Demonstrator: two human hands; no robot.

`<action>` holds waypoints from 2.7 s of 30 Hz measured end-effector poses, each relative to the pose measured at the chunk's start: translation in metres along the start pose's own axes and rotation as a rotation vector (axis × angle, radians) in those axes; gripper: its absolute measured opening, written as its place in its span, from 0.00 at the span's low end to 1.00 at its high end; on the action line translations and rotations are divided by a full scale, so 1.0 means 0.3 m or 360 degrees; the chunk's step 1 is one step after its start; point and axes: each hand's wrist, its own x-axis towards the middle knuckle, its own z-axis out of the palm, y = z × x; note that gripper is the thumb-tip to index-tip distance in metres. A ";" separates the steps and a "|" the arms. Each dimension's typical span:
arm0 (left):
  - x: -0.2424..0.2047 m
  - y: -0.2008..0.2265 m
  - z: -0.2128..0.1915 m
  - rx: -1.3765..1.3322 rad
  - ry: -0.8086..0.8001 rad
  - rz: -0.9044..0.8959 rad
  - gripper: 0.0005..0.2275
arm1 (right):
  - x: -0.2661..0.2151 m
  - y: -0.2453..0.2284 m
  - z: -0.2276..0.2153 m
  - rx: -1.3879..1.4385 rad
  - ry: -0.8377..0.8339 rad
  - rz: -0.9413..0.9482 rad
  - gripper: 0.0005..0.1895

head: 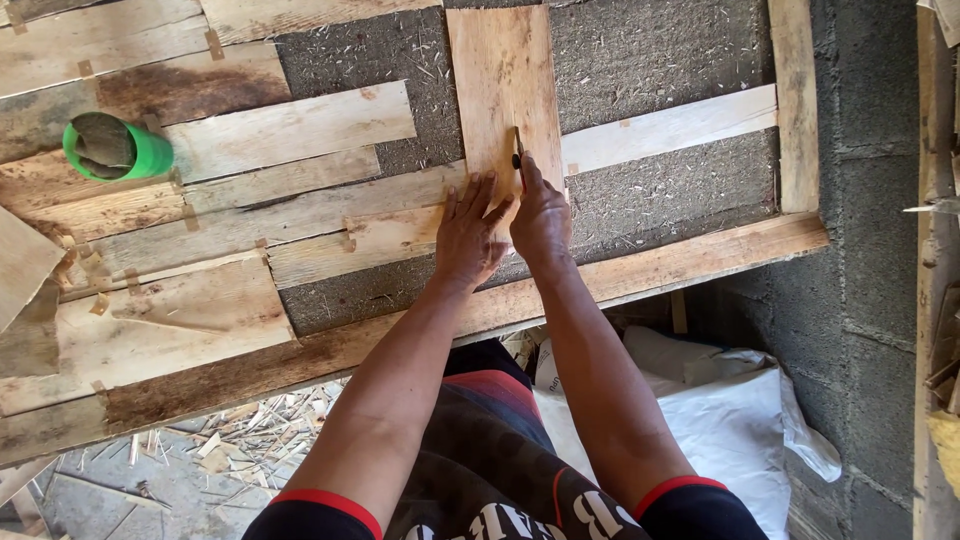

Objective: Manually cutting and sorting thin wood pieces for shingles or siding.

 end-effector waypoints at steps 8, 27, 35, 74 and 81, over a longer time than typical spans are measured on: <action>-0.012 -0.002 0.006 0.0015 0.0089 0.0009 0.38 | -0.083 0.004 -0.031 0.0112 0.0066 -0.0056 0.35; -0.011 -0.010 0.024 -0.0150 0.0198 0.0031 0.40 | -0.224 0.049 0.003 0.0111 0.0018 -0.0033 0.30; -0.011 -0.010 0.016 -0.0157 0.0150 -0.0004 0.41 | -0.268 0.058 0.008 0.0174 0.0082 -0.0093 0.30; -0.018 -0.001 -0.007 -0.0213 0.0140 -0.0033 0.41 | -0.473 0.088 -0.016 0.0255 0.0044 -0.0128 0.33; -0.019 -0.003 -0.005 -0.0222 0.0115 -0.0029 0.39 | -0.522 0.080 -0.019 0.0267 -0.0080 0.0020 0.33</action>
